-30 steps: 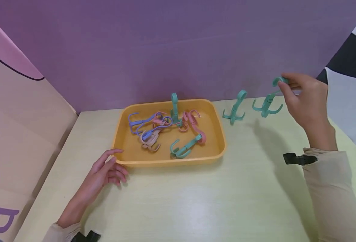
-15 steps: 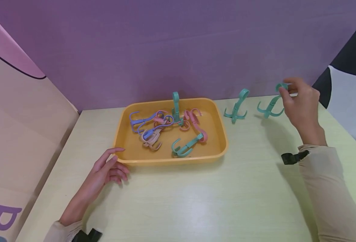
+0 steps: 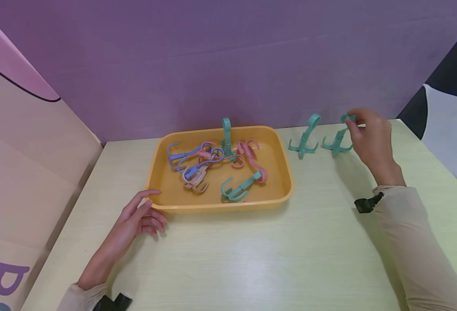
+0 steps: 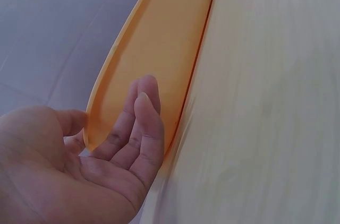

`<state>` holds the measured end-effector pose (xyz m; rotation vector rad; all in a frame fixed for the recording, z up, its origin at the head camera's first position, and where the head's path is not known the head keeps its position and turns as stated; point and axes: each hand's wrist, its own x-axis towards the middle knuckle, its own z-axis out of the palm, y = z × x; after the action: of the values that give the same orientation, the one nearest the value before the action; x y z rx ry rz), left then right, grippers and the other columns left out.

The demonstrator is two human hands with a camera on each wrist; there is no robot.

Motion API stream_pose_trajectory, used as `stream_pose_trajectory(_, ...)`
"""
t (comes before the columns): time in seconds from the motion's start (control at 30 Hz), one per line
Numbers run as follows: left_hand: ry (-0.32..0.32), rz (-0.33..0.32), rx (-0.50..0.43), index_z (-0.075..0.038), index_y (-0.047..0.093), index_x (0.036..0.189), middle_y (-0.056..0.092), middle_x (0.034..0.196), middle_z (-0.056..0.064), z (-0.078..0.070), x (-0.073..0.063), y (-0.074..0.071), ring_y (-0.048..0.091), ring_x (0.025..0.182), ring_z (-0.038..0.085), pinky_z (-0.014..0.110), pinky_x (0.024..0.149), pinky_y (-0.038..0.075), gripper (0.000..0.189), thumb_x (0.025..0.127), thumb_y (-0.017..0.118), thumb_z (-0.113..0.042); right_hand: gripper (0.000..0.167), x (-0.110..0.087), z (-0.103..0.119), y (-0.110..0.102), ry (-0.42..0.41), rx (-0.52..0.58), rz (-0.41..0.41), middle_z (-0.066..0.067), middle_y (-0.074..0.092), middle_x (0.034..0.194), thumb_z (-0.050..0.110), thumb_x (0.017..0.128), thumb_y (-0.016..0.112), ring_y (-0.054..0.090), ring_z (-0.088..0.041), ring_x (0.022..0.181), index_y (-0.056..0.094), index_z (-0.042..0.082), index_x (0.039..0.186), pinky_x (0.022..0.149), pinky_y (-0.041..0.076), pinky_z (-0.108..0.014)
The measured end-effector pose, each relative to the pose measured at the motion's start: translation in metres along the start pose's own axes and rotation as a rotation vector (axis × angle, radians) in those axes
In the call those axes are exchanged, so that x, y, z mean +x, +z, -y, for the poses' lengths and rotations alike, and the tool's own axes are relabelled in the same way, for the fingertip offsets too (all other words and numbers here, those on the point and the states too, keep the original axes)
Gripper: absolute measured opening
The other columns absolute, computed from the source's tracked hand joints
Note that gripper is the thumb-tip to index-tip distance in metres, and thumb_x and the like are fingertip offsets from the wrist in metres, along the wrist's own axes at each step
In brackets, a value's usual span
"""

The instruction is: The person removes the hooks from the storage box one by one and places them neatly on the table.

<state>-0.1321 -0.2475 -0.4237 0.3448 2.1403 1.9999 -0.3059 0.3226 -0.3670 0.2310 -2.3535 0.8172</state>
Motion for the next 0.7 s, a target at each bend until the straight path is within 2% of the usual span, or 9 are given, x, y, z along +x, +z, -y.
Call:
stream_pose_trajectory(0.07,-0.005,-0.001,0.002,-0.005,0.03,0.148,0.068,0.098,0.024,0.0,0.0,0.0,0.069,0.078,0.032,0.041,0.062,0.058,0.047,0.11,0.036,-0.032,0.027,0.0,0.001,0.001,-0.01,-0.007,0.019,-0.023,0.067,0.113,0.012,0.1,0.06,0.065,-0.038,0.101,0.065,-0.003,0.123,0.084,0.05,-0.012)
stream_pose_trajectory(0.13,-0.006,-0.001,0.005,-0.005,0.03,0.148,0.068,0.098,0.023,0.0,0.0,0.0,0.069,0.078,0.032,0.041,0.062,0.058,0.047,0.11,0.036,-0.032,0.028,0.001,0.003,0.0,-0.018,-0.014,0.035,-0.024,0.065,0.117,0.011,0.1,0.06,0.063,-0.042,0.103,0.064,-0.003,0.124,0.09,0.054,-0.032)
stream_pose_trajectory(0.2,-0.005,0.0,0.008,-0.005,0.03,0.148,0.068,0.098,0.024,0.0,0.0,0.0,0.069,0.078,0.033,0.042,0.062,0.058,0.047,0.11,0.036,-0.033,0.029,0.001,0.006,0.0,-0.03,-0.016,0.042,-0.026,0.062,0.123,0.01,0.099,0.06,0.059,-0.046,0.111,0.063,-0.004,0.125,0.097,0.048,-0.053)
stream_pose_trajectory(0.23,-0.003,0.0,0.008,-0.005,0.03,0.148,0.068,0.098,0.024,0.0,0.0,0.0,0.069,0.078,0.033,0.042,0.062,0.058,0.047,0.11,0.036,-0.033,0.029,0.002,0.007,0.0,-0.041,-0.015,0.036,-0.026,0.061,0.125,0.009,0.099,0.06,0.056,-0.047,0.114,0.063,-0.004,0.125,0.098,0.044,-0.059)
stream_pose_trajectory(0.37,0.003,0.003,0.01,-0.005,0.03,0.148,0.068,0.099,0.024,0.0,0.0,0.0,0.069,0.078,0.033,0.042,0.062,0.058,0.047,0.11,0.035,-0.032,0.028,0.004,0.018,-0.001,-0.085,-0.001,0.003,-0.027,0.057,0.129,0.005,0.097,0.062,0.047,-0.047,0.124,0.065,-0.005,0.122,0.104,0.035,-0.061)
stream_pose_trajectory(0.57,-0.001,-0.004,0.013,-0.005,0.03,0.148,0.068,0.098,0.024,-0.001,0.0,0.0,0.069,0.078,0.033,0.042,0.062,0.058,0.047,0.11,0.036,-0.032,0.025,0.003,0.045,-0.002,-0.15,0.014,0.001,-0.025,0.057,0.128,0.002,0.095,0.064,0.044,-0.045,0.123,0.066,-0.005,0.119,0.102,0.034,-0.059)
stream_pose_trajectory(0.7,-0.004,-0.008,0.021,-0.005,0.031,0.148,0.068,0.098,0.025,0.0,0.0,0.0,0.069,0.077,0.033,0.042,0.062,0.058,0.047,0.11,0.036,-0.033,0.023,0.0,0.065,0.0,-0.224,0.01,0.008,-0.024,0.058,0.126,0.0,0.094,0.064,0.046,-0.044,0.12,0.067,-0.004,0.117,0.098,0.037,-0.058)
